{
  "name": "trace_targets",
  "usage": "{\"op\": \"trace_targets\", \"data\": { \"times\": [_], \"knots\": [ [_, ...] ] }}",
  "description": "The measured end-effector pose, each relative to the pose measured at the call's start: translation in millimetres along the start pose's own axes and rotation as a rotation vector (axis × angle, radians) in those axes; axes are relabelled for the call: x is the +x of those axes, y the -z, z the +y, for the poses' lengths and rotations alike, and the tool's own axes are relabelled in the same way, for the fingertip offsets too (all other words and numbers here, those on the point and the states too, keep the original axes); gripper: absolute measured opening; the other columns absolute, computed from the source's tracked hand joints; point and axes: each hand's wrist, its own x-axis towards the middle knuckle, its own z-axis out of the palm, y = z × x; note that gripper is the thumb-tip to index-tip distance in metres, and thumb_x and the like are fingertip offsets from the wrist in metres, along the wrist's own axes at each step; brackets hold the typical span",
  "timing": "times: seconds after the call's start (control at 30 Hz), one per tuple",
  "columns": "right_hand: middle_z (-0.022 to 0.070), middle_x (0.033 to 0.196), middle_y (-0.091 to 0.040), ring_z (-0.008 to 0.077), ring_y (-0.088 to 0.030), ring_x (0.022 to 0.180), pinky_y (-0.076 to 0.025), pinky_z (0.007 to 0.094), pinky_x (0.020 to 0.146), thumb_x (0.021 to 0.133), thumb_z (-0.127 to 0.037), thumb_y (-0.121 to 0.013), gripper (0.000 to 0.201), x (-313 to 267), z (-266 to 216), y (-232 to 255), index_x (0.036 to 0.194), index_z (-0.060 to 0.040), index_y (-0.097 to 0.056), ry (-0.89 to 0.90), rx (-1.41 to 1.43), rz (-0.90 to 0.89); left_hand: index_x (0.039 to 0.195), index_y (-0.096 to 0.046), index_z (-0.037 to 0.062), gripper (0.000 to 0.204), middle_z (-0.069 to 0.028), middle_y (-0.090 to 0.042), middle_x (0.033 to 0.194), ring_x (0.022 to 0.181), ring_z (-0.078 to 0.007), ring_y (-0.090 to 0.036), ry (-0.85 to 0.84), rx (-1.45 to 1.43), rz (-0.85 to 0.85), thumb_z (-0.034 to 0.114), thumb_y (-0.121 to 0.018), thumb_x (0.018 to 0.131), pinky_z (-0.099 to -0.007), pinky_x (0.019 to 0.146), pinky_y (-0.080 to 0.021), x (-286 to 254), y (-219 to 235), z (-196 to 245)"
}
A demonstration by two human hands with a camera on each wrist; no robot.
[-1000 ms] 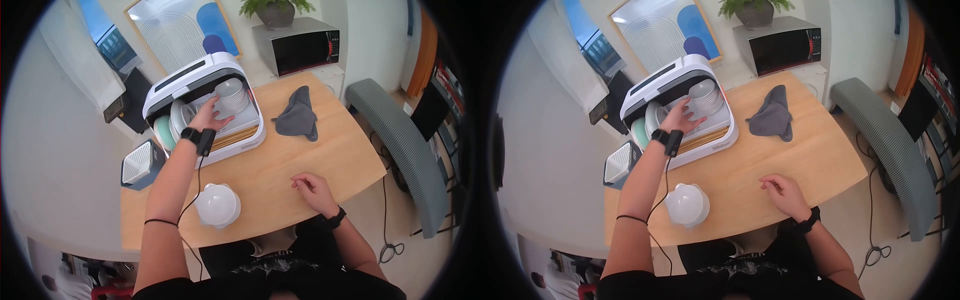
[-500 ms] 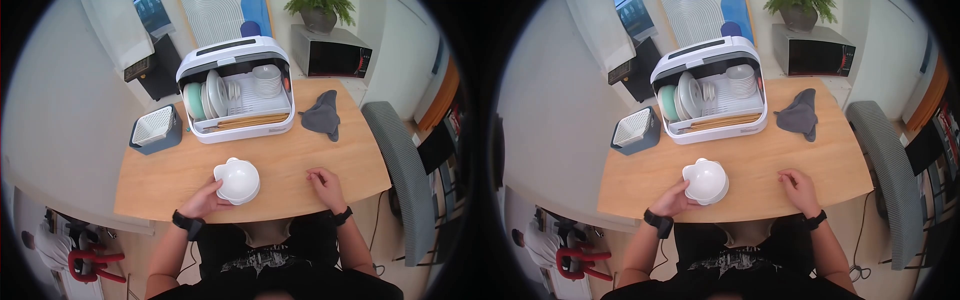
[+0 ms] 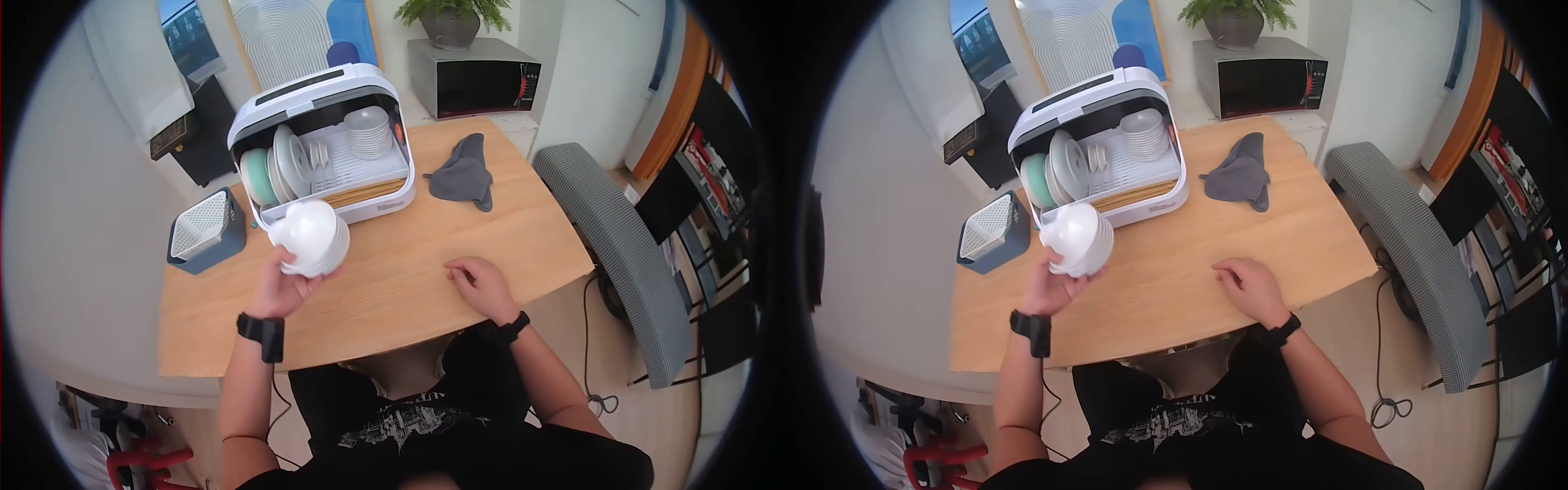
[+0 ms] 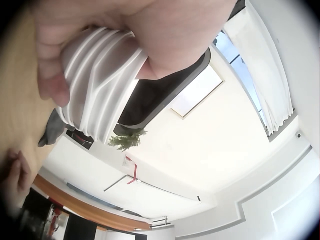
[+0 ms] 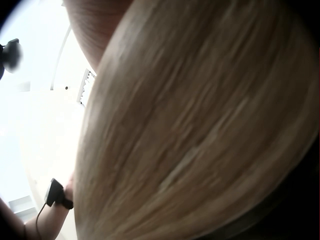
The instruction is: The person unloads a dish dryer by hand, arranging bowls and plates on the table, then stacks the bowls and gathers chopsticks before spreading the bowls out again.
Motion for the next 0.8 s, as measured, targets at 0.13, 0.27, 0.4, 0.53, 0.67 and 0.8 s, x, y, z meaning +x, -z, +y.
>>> {"op": "trace_targets", "data": {
  "times": [0.13, 0.27, 0.4, 0.53, 0.67, 0.8],
  "knots": [
    [0.0100, 0.097, -0.079, 0.0219, -0.076, 0.086, -0.059, 0.0332, 0.077, 0.104, -0.010, -0.067, 0.017, 2, 2, -6, 0.116, -0.0043, -0.077, 0.000, 0.029, 0.026, 0.163, -0.040, 0.0059, 0.078, -0.0245, -0.057, 0.153, 0.131, -0.0550, -0.062, -0.058, 0.059, -0.041, 0.016, -0.059, 0.089, -0.0370, 0.086, -0.069, 36, -35, 53],
    [0.0108, 0.096, -0.079, 0.0190, -0.076, 0.088, -0.059, 0.0315, 0.080, 0.105, -0.007, -0.066, 0.016, 2, 5, -6, 0.116, -0.0010, -0.076, -0.055, 0.080, 0.029, 0.163, -0.038, 0.0061, 0.075, -0.0273, -0.053, 0.155, 0.132, -0.0576, -0.060, -0.001, 0.117, 0.043, 0.013, -0.056, 0.090, -0.0427, 0.095, -0.066, 91, -46, 82],
    [0.0109, 0.097, -0.079, 0.0208, -0.077, 0.086, -0.059, 0.0321, 0.076, 0.104, -0.009, -0.068, 0.016, 2, 11, -10, 0.115, -0.0035, -0.077, -0.018, 0.141, 0.058, 0.163, -0.033, 0.0071, 0.074, -0.0280, -0.047, 0.158, 0.137, -0.0605, -0.054, 0.028, 0.106, 0.200, 0.010, -0.053, 0.092, -0.0476, 0.103, -0.062, 132, -56, 87],
    [0.0106, 0.097, -0.079, 0.0206, -0.077, 0.085, -0.058, 0.0317, 0.075, 0.104, -0.009, -0.068, 0.015, 3, 7, -7, 0.115, -0.0034, -0.077, -0.018, 0.143, 0.057, 0.164, -0.033, 0.0099, 0.075, -0.0247, -0.045, 0.160, 0.141, -0.0598, -0.051, 0.054, 0.134, 0.188, 0.009, -0.055, 0.093, -0.0431, 0.100, -0.066, 164, -47, 96],
    [0.0103, 0.096, -0.078, 0.0208, -0.075, 0.083, -0.058, 0.0316, 0.074, 0.104, -0.008, -0.068, 0.015, 4, 7, -7, 0.115, -0.0038, -0.077, -0.035, 0.149, 0.050, 0.165, -0.030, 0.0083, 0.072, -0.0253, -0.041, 0.162, 0.144, -0.0616, -0.048, 0.058, 0.138, 0.234, 0.004, -0.048, 0.095, -0.0446, 0.104, -0.066, 176, -48, 101],
    [0.0101, 0.095, -0.078, 0.0207, -0.075, 0.082, -0.057, 0.0313, 0.072, 0.103, -0.008, -0.068, 0.015, 5, 5, -5, 0.115, -0.0041, -0.077, -0.035, 0.145, 0.053, 0.166, -0.025, 0.0060, 0.070, -0.0258, -0.040, 0.163, 0.144, -0.0615, -0.049, 0.119, 0.161, 0.254, 0.004, -0.045, 0.098, -0.0442, 0.105, -0.065, 191, -37, 107]
  ]
}}
